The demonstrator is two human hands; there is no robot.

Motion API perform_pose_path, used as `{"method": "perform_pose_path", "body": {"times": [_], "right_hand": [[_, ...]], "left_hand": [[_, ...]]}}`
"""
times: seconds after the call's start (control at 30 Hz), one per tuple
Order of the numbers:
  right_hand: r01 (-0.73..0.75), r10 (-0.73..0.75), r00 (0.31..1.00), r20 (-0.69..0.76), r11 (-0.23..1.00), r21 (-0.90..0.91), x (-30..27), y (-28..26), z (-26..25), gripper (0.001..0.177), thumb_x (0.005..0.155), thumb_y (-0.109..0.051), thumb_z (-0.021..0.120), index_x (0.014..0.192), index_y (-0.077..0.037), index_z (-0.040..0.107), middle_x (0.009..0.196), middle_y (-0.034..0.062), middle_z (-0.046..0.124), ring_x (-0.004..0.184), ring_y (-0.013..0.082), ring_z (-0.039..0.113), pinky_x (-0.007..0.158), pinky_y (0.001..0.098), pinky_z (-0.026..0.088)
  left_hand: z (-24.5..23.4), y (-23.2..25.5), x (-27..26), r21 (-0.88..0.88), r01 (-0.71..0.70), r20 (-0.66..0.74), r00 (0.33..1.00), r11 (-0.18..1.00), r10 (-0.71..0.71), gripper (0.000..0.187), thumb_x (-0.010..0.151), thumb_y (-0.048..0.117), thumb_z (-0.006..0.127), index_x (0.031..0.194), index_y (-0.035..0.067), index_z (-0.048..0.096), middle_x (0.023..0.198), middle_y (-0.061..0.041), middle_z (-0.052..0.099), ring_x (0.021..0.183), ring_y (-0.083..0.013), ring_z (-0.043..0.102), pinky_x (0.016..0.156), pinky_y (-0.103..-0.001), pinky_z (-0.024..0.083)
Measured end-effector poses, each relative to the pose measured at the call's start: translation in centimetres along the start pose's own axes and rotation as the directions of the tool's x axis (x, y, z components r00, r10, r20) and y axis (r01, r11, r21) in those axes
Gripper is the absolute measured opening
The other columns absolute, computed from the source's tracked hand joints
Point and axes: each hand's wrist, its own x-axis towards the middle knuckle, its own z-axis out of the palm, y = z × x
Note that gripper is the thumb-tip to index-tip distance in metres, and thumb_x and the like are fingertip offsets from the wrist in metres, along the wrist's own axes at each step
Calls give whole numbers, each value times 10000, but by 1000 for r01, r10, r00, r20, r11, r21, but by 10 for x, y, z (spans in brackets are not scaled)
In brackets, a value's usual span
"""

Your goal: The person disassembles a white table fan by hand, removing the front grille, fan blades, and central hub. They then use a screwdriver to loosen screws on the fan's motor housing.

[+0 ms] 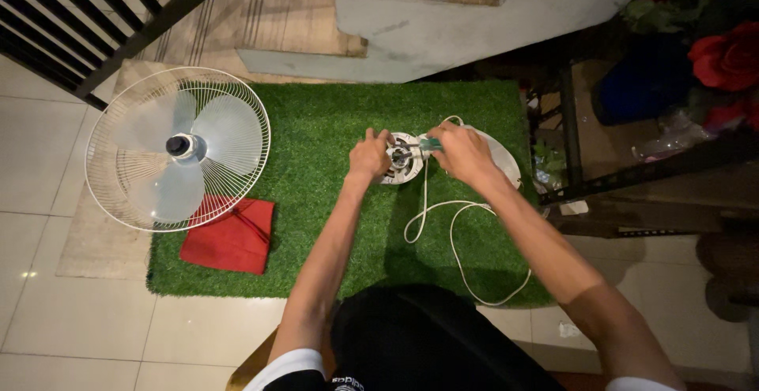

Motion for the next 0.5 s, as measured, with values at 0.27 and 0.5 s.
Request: {"method": "perform_pose_path", "body": {"times": [0.27, 0.5], "right_hand": [[-115, 121, 990, -76, 990, 75, -13, -16, 0, 279, 945, -189, 679, 1189, -60, 722, 1102, 219, 719, 983, 425, 693, 847, 517, 553], [55, 1, 949, -315, 984, 172, -16, -7, 15, 291, 850, -124, 773, 1124, -34, 743, 1093, 220, 737, 997, 417, 698, 858, 491, 556]], "left_hand": [[19, -17, -10, -61, -243, -114, 965, 968, 235, 831, 848, 261, 750, 1544, 134, 313, 1397, -188, 481, 1342, -435, 462, 1080, -551, 484], [-6, 11, -36, 250, -88, 80, 994, 964, 70, 1506, 512, 569, 977, 1600, 92, 52, 1616, -158, 269, 1525, -381, 191, 1092, -764, 306]]}}
